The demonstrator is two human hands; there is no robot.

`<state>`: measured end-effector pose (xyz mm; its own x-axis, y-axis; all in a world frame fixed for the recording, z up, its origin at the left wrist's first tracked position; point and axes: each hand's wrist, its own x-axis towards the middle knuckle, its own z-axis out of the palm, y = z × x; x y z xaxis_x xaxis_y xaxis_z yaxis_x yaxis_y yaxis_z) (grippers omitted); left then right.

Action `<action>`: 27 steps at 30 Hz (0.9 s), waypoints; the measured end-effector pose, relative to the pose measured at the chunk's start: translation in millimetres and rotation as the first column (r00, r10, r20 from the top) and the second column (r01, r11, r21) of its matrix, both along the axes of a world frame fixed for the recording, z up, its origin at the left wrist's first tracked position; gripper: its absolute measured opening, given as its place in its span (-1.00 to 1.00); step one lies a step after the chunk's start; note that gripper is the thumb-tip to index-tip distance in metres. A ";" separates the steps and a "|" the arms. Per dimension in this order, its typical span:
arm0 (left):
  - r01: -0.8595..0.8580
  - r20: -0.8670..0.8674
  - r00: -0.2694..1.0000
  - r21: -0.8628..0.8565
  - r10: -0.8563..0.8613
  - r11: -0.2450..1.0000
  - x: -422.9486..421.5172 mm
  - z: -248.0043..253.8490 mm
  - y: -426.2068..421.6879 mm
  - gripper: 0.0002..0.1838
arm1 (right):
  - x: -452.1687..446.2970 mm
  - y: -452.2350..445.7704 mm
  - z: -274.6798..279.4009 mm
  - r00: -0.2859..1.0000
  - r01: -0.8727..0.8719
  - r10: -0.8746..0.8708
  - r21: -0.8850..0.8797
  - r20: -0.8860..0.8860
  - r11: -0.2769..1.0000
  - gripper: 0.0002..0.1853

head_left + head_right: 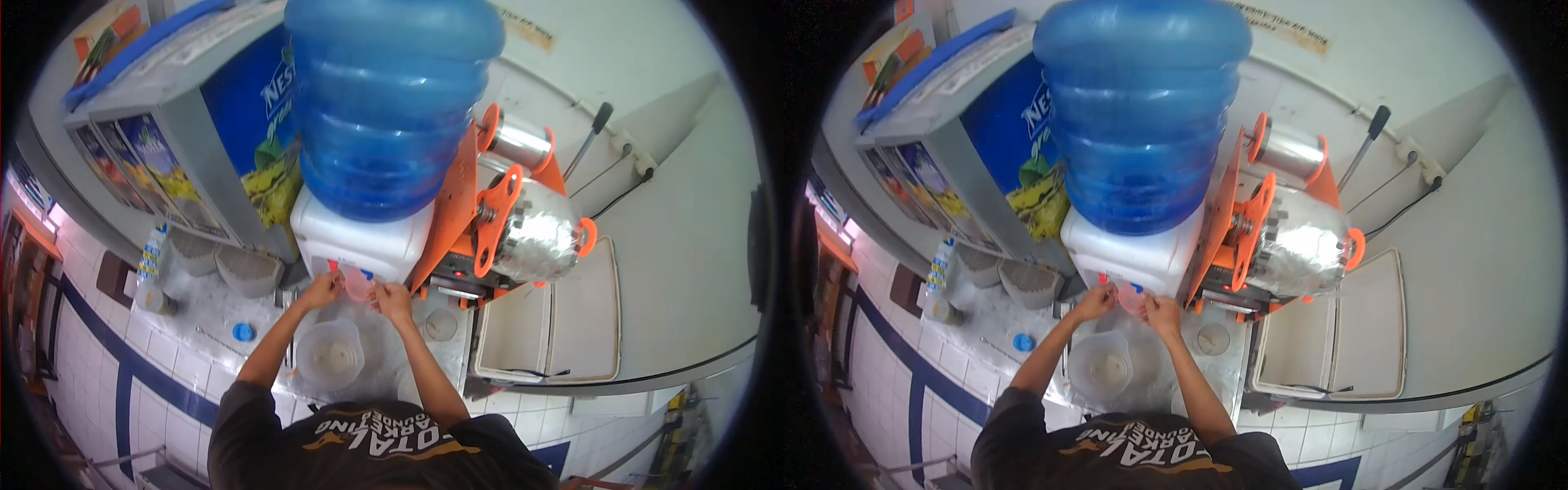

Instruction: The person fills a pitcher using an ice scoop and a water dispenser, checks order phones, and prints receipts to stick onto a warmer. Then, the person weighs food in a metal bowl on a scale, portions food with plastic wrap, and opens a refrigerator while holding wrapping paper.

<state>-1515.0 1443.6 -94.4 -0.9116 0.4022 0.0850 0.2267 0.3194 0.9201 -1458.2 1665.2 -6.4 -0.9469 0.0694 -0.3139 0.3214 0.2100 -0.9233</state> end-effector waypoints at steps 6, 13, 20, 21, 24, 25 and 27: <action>-0.006 -0.009 1.000 -0.034 0.006 0.999 27.7 31.0 -20.7 -0.90 | 22.6 22.6 21.1 0.987 -0.143 0.144 -0.018 0.070 0.990 -0.63; -0.270 0.104 0.959 0.067 0.263 0.960 101.6 89.7 -104.7 -0.91 | 94.6 70.8 63.3 0.963 -0.223 0.237 -0.116 0.127 0.968 -0.65; -0.433 -0.083 0.899 -0.028 0.430 0.901 173.7 273.9 -105.4 -0.89 | 124.7 83.4 92.0 0.947 -0.290 0.308 -0.170 0.092 0.942 -0.67; -0.428 -0.113 0.896 0.034 0.429 0.903 181.6 294.8 -98.5 -0.90 | 125.4 80.6 93.3 0.941 -0.301 0.321 -0.173 0.103 0.938 -0.67; -0.389 -0.211 0.884 0.167 0.418 0.906 204.1 349.4 -71.7 -0.92 | 126.1 76.9 102.1 0.943 -0.313 0.328 -0.186 0.055 0.931 -0.68; -0.344 -0.290 0.868 0.234 0.403 0.909 213.1 364.0 -61.4 -0.92 | 128.3 74.6 106.3 0.945 -0.315 0.326 -0.186 0.032 0.931 -0.68; -0.323 -0.365 0.840 0.260 0.402 0.910 228.3 392.8 -41.7 -0.93 | 131.9 72.5 110.7 0.950 -0.304 0.312 -0.184 0.011 0.935 -0.68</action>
<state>-1286.7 1401.9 298.4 -0.8583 -0.0093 0.5130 0.4887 0.2895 0.8230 -1326.3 1737.6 104.3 -0.8995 -0.2840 -0.3319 0.3042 0.1381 -0.9426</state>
